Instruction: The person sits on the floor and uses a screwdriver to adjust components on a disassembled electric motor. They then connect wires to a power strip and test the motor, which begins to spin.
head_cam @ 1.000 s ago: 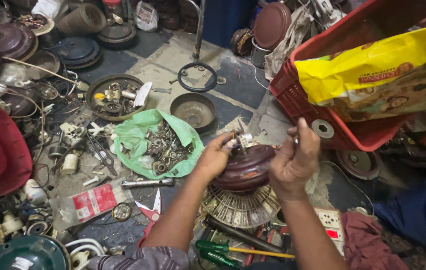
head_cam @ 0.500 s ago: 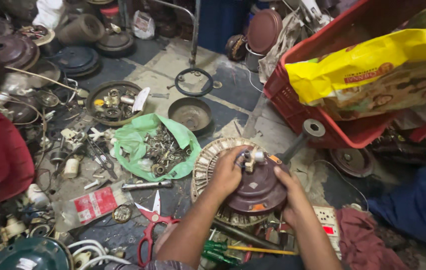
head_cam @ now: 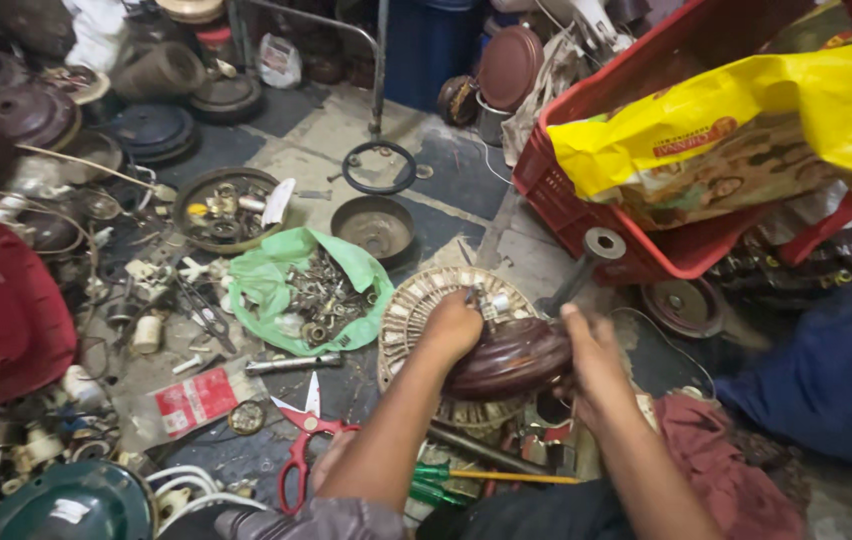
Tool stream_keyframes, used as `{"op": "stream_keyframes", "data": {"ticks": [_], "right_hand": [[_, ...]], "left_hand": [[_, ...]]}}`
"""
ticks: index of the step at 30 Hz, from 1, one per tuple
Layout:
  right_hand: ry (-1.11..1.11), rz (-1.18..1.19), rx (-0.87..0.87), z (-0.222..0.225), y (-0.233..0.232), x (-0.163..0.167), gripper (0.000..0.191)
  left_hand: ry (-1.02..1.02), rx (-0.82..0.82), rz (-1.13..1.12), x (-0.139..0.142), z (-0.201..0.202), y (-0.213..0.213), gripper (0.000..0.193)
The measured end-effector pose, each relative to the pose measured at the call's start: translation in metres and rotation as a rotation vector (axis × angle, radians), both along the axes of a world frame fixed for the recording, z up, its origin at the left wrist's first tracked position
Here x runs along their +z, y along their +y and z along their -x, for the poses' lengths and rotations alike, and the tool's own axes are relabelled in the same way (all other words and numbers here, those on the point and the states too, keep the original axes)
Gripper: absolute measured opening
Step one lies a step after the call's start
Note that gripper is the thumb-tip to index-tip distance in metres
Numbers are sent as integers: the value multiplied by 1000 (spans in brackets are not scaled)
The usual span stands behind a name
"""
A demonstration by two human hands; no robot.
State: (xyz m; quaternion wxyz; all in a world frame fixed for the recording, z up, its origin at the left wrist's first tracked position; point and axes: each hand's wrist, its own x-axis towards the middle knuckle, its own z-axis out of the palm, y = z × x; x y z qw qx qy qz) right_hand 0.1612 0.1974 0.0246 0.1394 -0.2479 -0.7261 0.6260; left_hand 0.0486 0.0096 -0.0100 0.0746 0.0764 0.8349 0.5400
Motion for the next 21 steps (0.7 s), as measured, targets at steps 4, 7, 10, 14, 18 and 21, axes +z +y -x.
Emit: {"op": "stream_keyframes", "data": {"ticks": [4,7,10,14,18,21], "right_hand": [[501,-706,-209,4,-18,27,35],[615,-813,-144,-1,-29,45,25],[533,-641,-22,4,-34,55,22],[340,-451,-17,29,-24,60,36],[274,-597,-75,55,-22,59,39],[235,-638,-70,72,-28,60,36]], "left_hand": [[-135,-56,155,9,15,15,41],[-137,-70,170,9,17,21,40],[-86,-65,84,3,10,12,38],[-85,-92,-276,-13,4,-4,30],[-61,-21,-355,-21,9,-16,24],[13,-22,-346,-15,14,-27,22]]}}
